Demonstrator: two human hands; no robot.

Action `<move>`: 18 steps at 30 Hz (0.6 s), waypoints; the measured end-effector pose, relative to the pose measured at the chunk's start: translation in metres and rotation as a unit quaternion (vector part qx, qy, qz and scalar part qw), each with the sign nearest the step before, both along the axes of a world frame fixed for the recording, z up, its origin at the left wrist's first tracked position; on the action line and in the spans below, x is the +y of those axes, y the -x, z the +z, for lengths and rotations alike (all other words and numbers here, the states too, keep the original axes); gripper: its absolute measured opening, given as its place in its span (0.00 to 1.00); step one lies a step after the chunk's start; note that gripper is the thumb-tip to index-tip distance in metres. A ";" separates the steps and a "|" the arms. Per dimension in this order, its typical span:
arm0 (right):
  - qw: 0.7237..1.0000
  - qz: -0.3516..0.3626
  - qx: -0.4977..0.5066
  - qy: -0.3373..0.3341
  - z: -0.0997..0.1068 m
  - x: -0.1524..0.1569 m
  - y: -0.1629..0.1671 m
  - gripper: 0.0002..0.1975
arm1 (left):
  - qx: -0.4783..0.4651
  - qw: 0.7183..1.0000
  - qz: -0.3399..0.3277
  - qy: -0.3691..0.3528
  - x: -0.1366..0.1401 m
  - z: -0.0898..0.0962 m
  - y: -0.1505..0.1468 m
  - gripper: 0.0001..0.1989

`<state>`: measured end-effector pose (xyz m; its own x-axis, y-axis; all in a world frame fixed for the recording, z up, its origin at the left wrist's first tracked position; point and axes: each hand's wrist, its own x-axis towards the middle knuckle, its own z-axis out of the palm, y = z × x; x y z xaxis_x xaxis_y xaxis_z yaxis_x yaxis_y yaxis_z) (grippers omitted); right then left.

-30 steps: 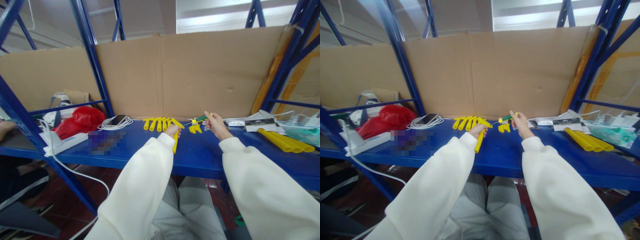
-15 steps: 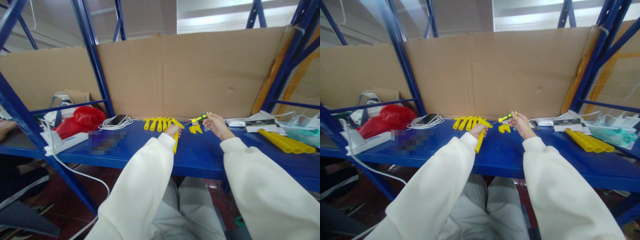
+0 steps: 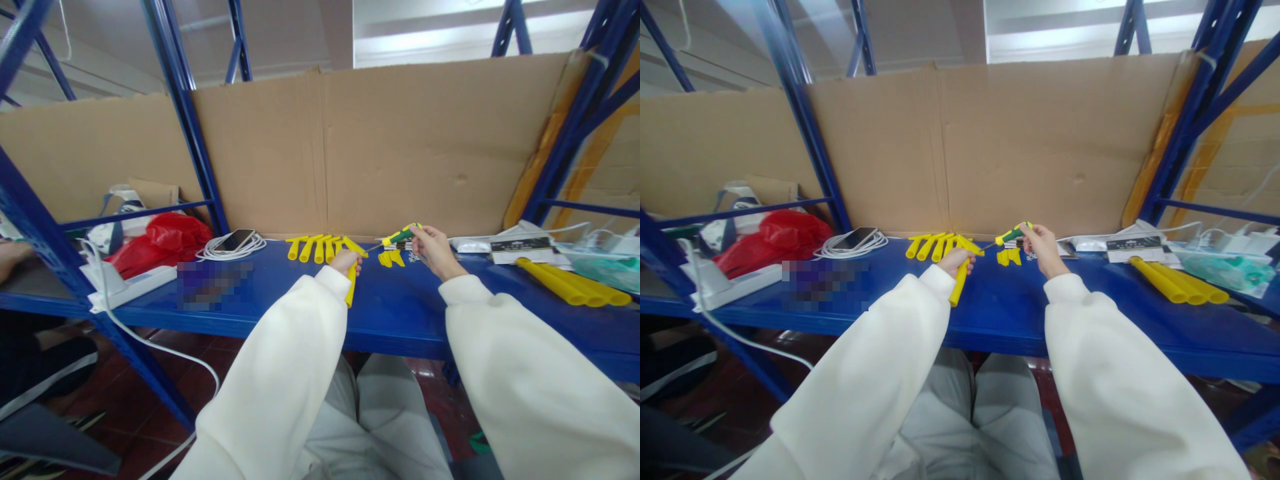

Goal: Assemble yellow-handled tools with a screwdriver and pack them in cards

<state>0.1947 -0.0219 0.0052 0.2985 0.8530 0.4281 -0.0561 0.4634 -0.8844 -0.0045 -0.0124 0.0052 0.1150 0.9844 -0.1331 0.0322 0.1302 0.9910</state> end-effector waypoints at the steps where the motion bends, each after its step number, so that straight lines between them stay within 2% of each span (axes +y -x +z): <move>1: 1.000 -0.004 0.004 0.001 0.000 0.000 0.000 0.22 | 0.000 1.000 -0.001 0.001 0.000 0.000 0.000 0.08; 8: 1.000 -0.007 -0.016 0.009 0.001 -0.006 0.001 0.25 | 0.000 1.000 -0.005 0.007 -0.002 0.001 0.000 0.11; 14: 0.997 0.080 0.011 0.015 0.003 -0.006 -0.002 0.19 | -0.008 1.000 0.012 0.004 0.001 0.000 0.001 0.09; 18: 0.994 0.103 0.016 0.019 0.004 -0.005 -0.003 0.17 | -0.007 1.000 0.011 0.004 0.003 -0.001 0.001 0.10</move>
